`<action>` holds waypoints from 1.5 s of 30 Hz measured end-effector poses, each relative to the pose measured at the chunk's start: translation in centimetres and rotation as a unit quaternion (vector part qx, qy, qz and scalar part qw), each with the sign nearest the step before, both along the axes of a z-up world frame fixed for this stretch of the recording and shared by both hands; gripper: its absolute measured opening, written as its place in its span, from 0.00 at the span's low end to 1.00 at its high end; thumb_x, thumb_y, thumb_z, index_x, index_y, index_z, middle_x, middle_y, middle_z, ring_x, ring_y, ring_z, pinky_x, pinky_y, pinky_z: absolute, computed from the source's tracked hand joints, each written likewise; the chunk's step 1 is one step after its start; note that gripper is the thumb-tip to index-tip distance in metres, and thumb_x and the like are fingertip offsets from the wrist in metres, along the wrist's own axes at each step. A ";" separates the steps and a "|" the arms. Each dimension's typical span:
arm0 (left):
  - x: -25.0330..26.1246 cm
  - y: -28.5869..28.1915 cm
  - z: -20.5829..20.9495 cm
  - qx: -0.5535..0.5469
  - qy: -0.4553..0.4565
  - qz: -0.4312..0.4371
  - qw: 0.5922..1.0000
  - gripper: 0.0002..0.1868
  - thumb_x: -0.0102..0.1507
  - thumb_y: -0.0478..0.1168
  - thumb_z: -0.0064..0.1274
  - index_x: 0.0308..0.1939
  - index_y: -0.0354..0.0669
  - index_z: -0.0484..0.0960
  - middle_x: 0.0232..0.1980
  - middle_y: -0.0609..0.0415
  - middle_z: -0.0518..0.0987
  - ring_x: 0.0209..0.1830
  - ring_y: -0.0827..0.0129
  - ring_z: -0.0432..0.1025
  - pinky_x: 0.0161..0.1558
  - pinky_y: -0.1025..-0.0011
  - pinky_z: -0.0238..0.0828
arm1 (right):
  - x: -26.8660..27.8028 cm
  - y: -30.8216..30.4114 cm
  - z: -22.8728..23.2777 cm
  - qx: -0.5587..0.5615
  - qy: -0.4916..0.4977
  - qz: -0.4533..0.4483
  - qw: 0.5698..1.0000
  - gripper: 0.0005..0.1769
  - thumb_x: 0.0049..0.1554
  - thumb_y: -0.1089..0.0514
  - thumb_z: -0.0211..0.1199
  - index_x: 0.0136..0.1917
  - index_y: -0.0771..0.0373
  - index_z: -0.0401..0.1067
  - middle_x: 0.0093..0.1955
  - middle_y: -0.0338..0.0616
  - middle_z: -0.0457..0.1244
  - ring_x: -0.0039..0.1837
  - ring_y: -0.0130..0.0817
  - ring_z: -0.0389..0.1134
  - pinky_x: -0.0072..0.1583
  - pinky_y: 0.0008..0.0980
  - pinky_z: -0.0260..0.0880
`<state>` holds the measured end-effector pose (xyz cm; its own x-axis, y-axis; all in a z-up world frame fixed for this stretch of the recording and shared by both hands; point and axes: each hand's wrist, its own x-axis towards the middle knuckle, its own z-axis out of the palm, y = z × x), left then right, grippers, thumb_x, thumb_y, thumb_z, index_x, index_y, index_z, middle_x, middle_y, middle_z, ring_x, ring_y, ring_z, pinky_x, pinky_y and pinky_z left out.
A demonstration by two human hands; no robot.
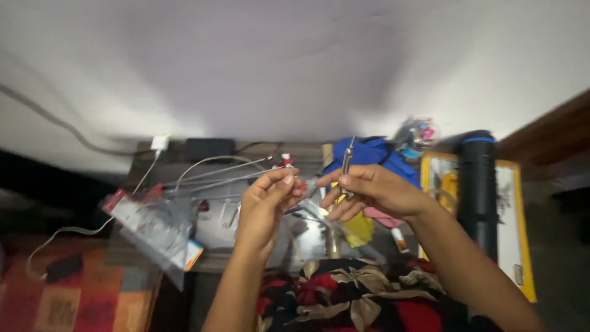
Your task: The person wipes a small metal tool with a pink cloth, then picks up and wipes another metal tool. The person continues to wipe and handle several small metal tools on a cluttered table.
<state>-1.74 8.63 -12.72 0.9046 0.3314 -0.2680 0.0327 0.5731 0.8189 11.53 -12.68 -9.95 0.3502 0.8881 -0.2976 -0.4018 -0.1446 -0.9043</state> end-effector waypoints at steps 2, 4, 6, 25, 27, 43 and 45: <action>-1.4 2.5 -1.4 -0.006 0.002 0.044 0.999 0.12 0.65 0.38 0.56 0.49 0.35 0.80 0.41 0.52 0.82 0.40 0.70 0.77 0.50 0.66 0.79 | -0.4 1.9 -1.3 -0.065 -0.049 -0.010 0.997 0.30 0.61 0.45 0.56 0.67 0.69 0.71 0.56 0.58 0.71 0.51 0.45 0.77 0.50 0.36 0.79; -3.3 5.5 -3.5 -0.012 0.013 0.085 0.996 0.10 0.66 0.38 0.56 0.47 0.36 0.80 0.40 0.53 0.81 0.39 0.70 0.76 0.50 0.65 0.79 | -1.2 3.9 -2.8 -0.065 -0.027 0.006 0.997 0.29 0.61 0.45 0.58 0.65 0.69 0.72 0.57 0.55 0.71 0.53 0.43 0.77 0.52 0.35 0.79; -4.8 9.0 -6.2 -0.018 0.038 0.119 0.992 0.08 0.66 0.39 0.55 0.44 0.37 0.80 0.39 0.54 0.81 0.39 0.70 0.76 0.48 0.65 0.80 | -1.9 6.7 -4.8 -0.070 -0.006 0.006 0.998 0.28 0.60 0.46 0.60 0.64 0.69 0.72 0.59 0.53 0.71 0.55 0.42 0.77 0.54 0.34 0.79; -8.5 20.4 -29.2 0.077 0.163 0.055 0.982 0.07 0.61 0.28 0.52 0.43 0.32 0.80 0.33 0.49 0.83 0.28 0.72 0.76 0.28 0.77 0.71 | -11.4 25.2 -32.4 -0.357 -0.351 -0.195 0.843 0.16 0.63 0.49 0.61 0.48 0.65 0.74 0.40 0.58 0.71 0.43 0.51 0.74 0.46 0.48 0.74; -9.3 19.7 -28.4 0.053 0.177 0.052 0.981 0.08 0.61 0.28 0.53 0.45 0.32 0.80 0.35 0.50 0.83 0.30 0.72 0.76 0.31 0.77 0.73 | -12.3 26.5 -30.3 -0.401 -0.444 -0.201 0.776 0.22 0.59 0.42 0.66 0.46 0.65 0.75 0.39 0.58 0.70 0.44 0.55 0.72 0.49 0.52 0.72; -10.7 21.9 -26.1 0.054 0.154 0.032 0.986 0.12 0.64 0.36 0.58 0.48 0.32 0.79 0.38 0.50 0.84 0.35 0.72 0.78 0.38 0.76 0.77 | -13.1 30.1 -25.7 -0.309 -0.556 -0.125 0.761 0.13 0.52 0.50 0.68 0.45 0.60 0.73 0.43 0.53 0.69 0.48 0.54 0.71 0.48 0.52 0.71; -10.4 22.2 -26.0 0.062 0.153 0.026 0.986 0.12 0.64 0.36 0.57 0.49 0.32 0.79 0.38 0.49 0.84 0.35 0.71 0.78 0.38 0.76 0.77 | -12.3 30.7 -25.6 -0.310 -0.580 -0.082 0.749 0.11 0.52 0.53 0.66 0.46 0.58 0.72 0.44 0.52 0.69 0.49 0.54 0.71 0.49 0.51 0.71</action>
<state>-12.17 30.80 -38.75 0.7685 0.4228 -0.4803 0.2617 0.4773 0.8389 -0.73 18.03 -35.57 0.7819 0.6217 -0.0462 0.5433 -0.7159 -0.4385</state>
